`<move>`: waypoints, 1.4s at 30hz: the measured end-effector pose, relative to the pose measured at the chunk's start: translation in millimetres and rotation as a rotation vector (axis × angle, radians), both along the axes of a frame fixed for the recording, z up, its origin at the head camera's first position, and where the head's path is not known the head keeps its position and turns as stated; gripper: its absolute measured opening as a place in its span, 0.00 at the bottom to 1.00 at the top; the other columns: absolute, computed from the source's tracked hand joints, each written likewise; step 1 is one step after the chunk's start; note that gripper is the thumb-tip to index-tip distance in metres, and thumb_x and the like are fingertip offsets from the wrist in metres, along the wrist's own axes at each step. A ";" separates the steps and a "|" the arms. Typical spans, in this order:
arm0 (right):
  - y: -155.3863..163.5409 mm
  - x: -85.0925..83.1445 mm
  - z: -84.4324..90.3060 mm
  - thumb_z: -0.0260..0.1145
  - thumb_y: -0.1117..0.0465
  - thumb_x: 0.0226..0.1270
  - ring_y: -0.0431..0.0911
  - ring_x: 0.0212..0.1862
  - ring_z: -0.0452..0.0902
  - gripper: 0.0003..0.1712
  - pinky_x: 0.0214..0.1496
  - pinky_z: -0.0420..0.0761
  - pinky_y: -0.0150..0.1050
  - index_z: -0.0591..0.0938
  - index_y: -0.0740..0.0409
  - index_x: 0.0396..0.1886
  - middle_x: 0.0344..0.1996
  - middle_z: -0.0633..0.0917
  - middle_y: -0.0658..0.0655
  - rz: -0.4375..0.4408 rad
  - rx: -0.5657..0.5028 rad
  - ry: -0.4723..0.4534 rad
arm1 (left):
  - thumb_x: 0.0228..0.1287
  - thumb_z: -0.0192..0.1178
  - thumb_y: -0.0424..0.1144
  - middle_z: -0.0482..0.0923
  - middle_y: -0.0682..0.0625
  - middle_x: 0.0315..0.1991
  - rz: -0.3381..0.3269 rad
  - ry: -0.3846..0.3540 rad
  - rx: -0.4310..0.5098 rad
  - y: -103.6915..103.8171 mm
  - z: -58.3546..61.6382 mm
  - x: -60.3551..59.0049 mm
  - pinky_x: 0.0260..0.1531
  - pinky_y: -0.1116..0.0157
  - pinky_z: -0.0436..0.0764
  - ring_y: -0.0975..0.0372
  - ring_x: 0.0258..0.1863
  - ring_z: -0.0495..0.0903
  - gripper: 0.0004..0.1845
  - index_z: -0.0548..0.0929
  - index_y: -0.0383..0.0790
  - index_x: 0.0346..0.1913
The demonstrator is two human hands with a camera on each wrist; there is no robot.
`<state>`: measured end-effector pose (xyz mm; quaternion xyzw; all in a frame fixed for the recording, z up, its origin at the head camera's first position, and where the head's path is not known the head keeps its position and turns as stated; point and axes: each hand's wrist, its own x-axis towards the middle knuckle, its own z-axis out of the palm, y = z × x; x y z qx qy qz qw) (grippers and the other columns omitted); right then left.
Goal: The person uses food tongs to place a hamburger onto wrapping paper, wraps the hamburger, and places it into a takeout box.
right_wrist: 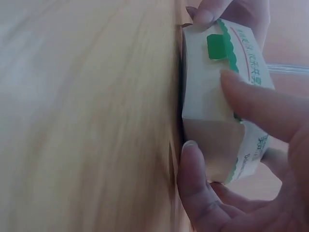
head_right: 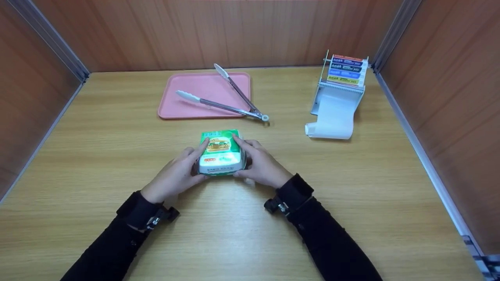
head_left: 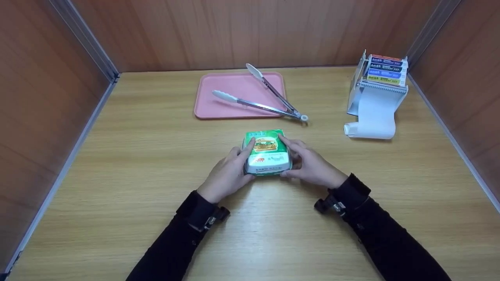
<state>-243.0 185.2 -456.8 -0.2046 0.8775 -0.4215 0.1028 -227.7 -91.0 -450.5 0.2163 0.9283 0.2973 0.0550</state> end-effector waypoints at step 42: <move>-27.5 14.0 13.6 0.64 0.29 0.73 0.50 0.53 0.80 0.46 0.54 0.82 0.48 0.68 0.51 0.78 0.59 0.81 0.55 -0.264 -0.106 -0.020 | 0.74 0.69 0.51 0.84 0.51 0.28 0.181 0.032 0.500 4.6 6.0 -1.8 0.25 0.65 0.85 0.57 0.24 0.85 0.34 0.78 0.30 0.71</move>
